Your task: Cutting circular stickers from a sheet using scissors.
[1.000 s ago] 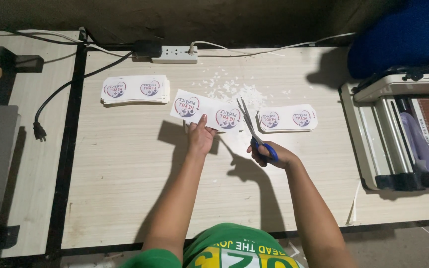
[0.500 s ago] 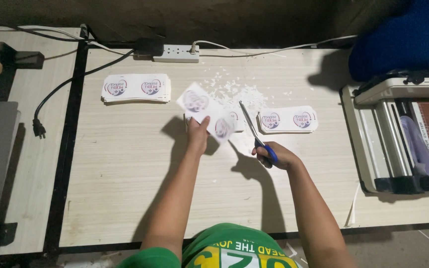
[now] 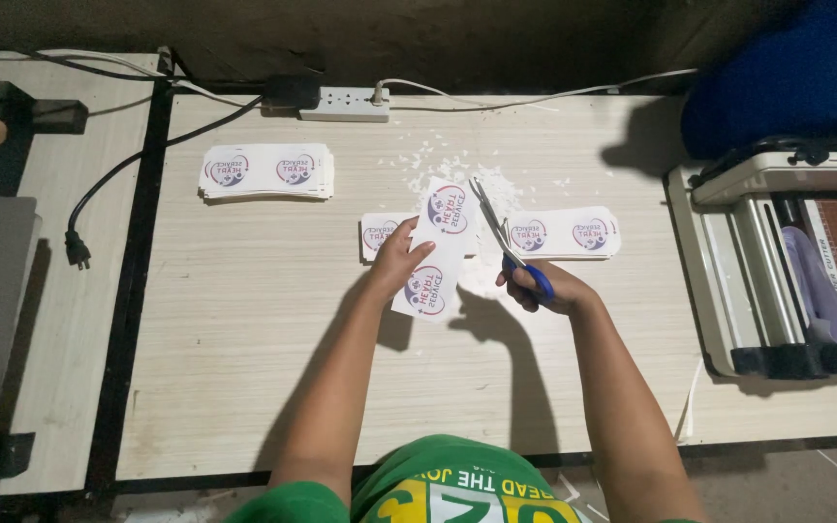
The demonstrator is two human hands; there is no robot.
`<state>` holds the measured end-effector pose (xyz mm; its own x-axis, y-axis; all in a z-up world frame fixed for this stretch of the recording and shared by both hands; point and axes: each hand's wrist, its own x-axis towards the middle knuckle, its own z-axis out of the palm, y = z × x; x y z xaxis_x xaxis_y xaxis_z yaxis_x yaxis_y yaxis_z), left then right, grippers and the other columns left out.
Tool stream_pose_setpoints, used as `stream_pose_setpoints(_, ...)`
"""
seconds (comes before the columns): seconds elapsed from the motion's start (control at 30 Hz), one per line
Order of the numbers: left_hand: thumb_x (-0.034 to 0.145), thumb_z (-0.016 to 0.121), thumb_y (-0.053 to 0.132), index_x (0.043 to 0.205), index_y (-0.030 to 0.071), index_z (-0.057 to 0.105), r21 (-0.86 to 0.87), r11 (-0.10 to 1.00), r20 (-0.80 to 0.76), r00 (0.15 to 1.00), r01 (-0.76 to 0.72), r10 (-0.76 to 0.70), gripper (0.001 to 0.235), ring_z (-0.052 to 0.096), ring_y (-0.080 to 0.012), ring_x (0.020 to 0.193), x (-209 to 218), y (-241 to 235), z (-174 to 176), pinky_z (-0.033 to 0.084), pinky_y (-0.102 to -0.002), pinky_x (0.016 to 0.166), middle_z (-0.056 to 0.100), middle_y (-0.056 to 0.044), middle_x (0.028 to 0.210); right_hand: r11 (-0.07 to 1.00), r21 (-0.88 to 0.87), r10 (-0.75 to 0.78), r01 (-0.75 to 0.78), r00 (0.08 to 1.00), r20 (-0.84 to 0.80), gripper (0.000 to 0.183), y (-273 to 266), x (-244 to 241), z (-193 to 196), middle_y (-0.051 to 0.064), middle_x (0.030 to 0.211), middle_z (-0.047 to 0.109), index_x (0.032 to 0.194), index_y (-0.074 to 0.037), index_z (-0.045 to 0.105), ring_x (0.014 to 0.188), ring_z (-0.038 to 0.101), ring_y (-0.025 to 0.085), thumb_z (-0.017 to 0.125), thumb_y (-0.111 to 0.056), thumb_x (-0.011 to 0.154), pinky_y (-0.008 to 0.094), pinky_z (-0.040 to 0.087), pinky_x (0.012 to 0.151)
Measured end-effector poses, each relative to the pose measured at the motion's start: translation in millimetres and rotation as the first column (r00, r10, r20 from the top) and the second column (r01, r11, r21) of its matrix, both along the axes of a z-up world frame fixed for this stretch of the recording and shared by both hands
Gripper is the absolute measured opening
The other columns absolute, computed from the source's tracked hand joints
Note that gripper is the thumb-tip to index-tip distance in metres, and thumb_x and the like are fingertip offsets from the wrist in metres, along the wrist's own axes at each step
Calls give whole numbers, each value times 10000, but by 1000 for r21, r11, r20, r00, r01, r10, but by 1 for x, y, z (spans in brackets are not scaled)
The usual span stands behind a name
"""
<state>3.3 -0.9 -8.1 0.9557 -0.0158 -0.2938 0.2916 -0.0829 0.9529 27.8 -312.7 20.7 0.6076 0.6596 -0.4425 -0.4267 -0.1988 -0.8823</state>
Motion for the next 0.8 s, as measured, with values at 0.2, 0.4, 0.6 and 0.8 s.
stream_pose_setpoints(0.2, 934, 684, 187, 1510, 48, 406, -37, 999, 0, 1000, 10, -10, 655, 704, -260, 1093, 1, -3, -10, 611, -333, 815, 655, -273, 1288, 998, -30, -50, 50, 999, 23, 714, -2, -2, -15, 48, 636, 524, 1022, 43, 648, 484, 485, 141, 788, -604, 755, 272, 373, 400)
stream_pose_setpoints(0.4, 937, 623, 228, 1553, 120, 349, -4, 989, -176, 973, 151, -149, 683, 738, -219, 987, -19, -9, 50, 643, -325, 780, 684, -193, 1260, 967, -112, -230, 228, 973, -11, 441, 14, -3, 0, 36, 649, 535, 984, 22, 663, 493, 488, 116, 773, -385, 854, 266, 378, 403)
stream_pose_setpoints(0.6, 1041, 642, 211, 1531, -52, 477, -652, 732, -46, 953, 198, -299, 580, 704, -223, 1102, -2, -14, -48, 625, -349, 913, 643, -240, 1365, 856, -52, -513, 514, 858, 35, 199, 36, 7, 10, 78, 707, 585, 917, 8, 598, 556, 569, 149, 751, -117, 886, 270, 438, 462)
stream_pose_setpoints(0.8, 1050, 630, 251, 1412, -40, 535, -945, 325, -85, 988, -38, -130, 474, 686, -323, 1088, -23, -34, -12, 589, -383, 769, 658, -269, 1289, 721, 99, -680, 686, 728, -86, 159, 49, 11, 4, 75, 742, 625, 933, -30, 558, 609, 620, 155, 707, -72, 898, 258, 480, 495)
